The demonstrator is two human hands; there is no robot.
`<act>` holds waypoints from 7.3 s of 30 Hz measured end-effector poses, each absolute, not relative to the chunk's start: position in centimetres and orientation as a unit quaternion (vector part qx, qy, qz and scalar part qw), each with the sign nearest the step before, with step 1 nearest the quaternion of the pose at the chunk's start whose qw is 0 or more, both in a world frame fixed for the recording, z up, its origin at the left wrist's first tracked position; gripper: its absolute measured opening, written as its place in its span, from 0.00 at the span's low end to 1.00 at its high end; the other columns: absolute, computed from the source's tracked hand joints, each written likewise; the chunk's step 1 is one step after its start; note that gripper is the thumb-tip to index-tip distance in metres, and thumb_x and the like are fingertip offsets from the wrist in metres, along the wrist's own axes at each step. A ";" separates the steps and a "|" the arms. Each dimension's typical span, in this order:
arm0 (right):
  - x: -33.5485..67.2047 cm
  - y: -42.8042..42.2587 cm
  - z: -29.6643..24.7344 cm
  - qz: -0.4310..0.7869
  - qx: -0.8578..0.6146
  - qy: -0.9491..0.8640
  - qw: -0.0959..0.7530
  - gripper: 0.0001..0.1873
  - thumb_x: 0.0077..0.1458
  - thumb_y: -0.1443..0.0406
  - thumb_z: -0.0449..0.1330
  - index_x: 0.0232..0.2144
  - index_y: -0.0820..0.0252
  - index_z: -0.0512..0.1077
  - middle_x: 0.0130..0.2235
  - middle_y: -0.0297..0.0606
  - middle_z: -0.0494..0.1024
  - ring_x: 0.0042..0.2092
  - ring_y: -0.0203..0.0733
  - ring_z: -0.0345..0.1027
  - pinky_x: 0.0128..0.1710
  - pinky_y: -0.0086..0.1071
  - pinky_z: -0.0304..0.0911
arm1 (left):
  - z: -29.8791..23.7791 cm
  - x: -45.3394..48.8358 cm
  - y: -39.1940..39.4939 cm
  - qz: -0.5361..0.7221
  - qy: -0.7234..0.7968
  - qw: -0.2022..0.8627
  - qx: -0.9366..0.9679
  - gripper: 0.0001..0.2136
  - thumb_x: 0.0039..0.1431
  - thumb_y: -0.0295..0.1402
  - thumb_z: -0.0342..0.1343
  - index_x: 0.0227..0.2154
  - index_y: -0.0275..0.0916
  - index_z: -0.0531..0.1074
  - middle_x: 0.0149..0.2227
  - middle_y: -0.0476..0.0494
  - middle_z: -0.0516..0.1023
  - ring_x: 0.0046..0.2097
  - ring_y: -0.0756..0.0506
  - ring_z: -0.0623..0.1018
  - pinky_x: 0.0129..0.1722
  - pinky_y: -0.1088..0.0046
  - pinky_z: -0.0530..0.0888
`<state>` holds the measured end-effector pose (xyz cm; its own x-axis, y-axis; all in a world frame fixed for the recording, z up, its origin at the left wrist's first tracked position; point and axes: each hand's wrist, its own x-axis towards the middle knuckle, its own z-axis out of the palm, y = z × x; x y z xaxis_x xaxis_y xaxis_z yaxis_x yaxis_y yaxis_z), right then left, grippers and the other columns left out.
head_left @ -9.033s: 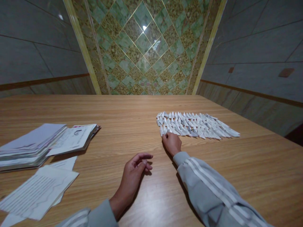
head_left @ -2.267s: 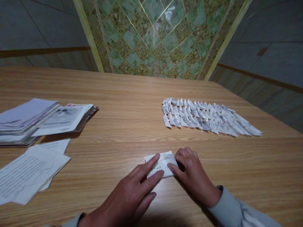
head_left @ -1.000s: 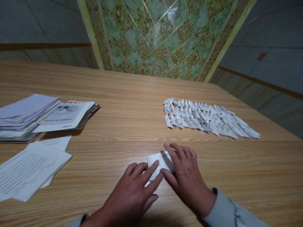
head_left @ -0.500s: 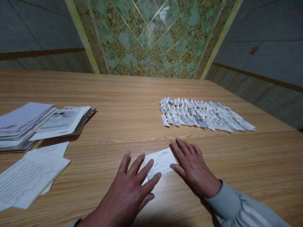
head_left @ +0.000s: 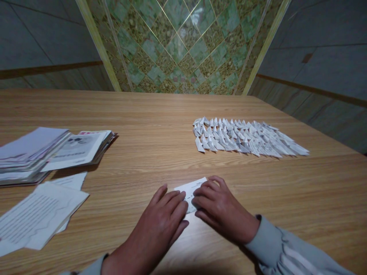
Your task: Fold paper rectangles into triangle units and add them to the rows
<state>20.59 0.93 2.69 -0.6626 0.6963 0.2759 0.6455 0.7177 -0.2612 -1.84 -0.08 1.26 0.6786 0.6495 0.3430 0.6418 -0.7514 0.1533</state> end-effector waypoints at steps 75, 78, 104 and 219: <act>19.2 1.5 1.0 0.138 -0.520 -0.799 0.267 0.14 0.58 0.68 0.64 0.23 0.60 0.67 0.28 0.31 0.69 0.35 0.40 0.61 0.39 0.36 0.51 | 0.1 -2.4 0.9 0.303 0.433 0.053 0.847 0.19 0.66 0.30 0.51 0.59 0.39 0.63 0.55 0.38 0.77 0.53 0.41 0.78 0.49 0.62 0.76; 19.1 1.5 0.8 0.115 -0.528 -0.799 0.265 0.13 0.56 0.68 0.65 0.22 0.60 0.67 0.27 0.31 0.69 0.35 0.40 0.61 0.39 0.36 0.51 | 0.1 -2.3 1.0 0.277 0.410 0.018 0.869 0.12 0.68 0.30 0.49 0.50 0.42 0.72 0.57 0.38 0.75 0.48 0.41 0.80 0.43 0.62 0.78; 18.6 1.2 1.0 0.067 -0.547 -0.804 0.223 0.11 0.58 0.71 0.62 0.24 0.61 0.69 0.30 0.36 0.71 0.36 0.42 0.60 0.41 0.37 0.52 | 0.3 -1.6 0.0 0.139 0.345 -0.021 0.928 0.25 0.59 0.30 0.62 0.59 0.45 0.66 0.58 0.43 0.75 0.45 0.37 0.72 0.42 0.57 0.71; 19.4 0.4 2.0 0.198 -0.433 -0.854 0.211 0.09 0.54 0.66 0.69 0.34 0.57 0.72 0.36 0.32 0.73 0.43 0.42 0.63 0.47 0.37 0.51 | 1.3 -2.6 0.1 0.261 0.391 0.144 0.871 0.05 0.65 0.32 0.55 0.32 0.40 0.72 0.41 0.43 0.79 0.42 0.42 0.75 0.41 0.64 0.69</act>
